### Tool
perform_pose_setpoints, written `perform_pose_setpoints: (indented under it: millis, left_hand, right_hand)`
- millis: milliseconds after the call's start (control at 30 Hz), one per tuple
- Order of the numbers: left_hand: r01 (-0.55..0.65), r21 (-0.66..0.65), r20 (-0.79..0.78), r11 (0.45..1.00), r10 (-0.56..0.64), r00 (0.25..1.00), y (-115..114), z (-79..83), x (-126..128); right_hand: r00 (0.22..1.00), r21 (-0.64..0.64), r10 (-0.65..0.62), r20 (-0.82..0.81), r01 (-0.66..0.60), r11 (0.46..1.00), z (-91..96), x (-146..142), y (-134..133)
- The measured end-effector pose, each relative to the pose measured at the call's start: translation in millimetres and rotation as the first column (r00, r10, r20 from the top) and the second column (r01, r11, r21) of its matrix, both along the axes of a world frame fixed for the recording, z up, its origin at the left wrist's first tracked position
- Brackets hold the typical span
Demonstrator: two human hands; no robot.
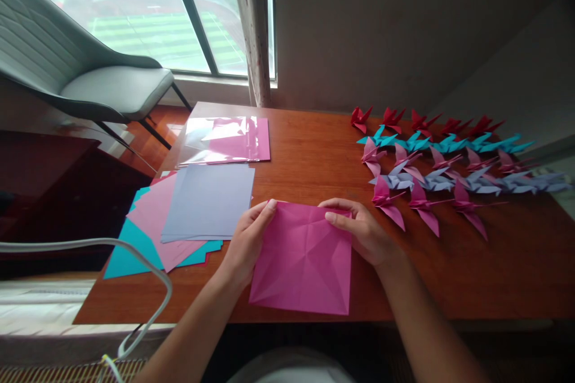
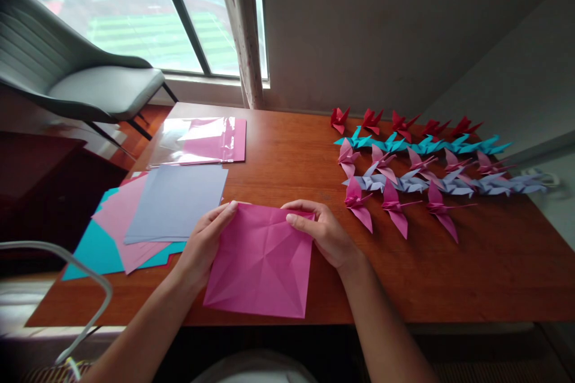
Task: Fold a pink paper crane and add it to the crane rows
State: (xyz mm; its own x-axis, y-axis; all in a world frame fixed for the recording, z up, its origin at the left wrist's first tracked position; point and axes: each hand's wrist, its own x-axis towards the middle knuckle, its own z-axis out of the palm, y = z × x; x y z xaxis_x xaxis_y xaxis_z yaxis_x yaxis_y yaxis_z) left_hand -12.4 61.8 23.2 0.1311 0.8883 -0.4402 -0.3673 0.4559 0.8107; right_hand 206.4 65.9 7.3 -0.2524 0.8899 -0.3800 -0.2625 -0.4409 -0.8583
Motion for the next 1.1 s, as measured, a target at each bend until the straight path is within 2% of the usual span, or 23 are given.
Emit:
perform_pose_setpoints:
  millis: [200,333,533,667,900,1100]
  left_hand:
    - [0.017,0.022,-0.004,1.000,-0.017,1.000,-1.0,-0.9,0.8]
    - [0.031,0.049,-0.055,0.998,-0.029,0.998,-0.4,-1.4,1.7]
    - [0.142,0.095,-0.115,0.985,-0.131,0.985,0.5,-1.4,1.1]
    - [0.070,0.135,-0.125,0.988,-0.053,0.991,0.7,-3.5,0.8]
    - [-0.145,0.253,-0.149,0.957,0.186,0.971,2.1,-6.3,-0.8]
    - [-0.200,0.217,-0.125,0.956,0.230,0.965,1.9,-6.6,-3.1]
  right_hand:
    - [0.988,0.071,-0.074,0.136,0.065,0.995,2.4,-5.6,0.8]
    - [0.966,0.145,-0.200,0.164,0.177,0.973,0.9,-3.8,3.1]
    - [0.894,0.171,-0.440,0.089,0.422,0.891,-8.2,5.2,9.8]
    - [0.826,0.187,-0.563,0.028,0.549,0.815,-9.4,6.2,12.4]
    - [0.853,0.219,-0.523,0.004,0.509,0.832,-7.0,2.2,10.0]
    - [0.880,0.279,-0.463,0.109,0.420,0.863,-7.0,3.6,7.7]
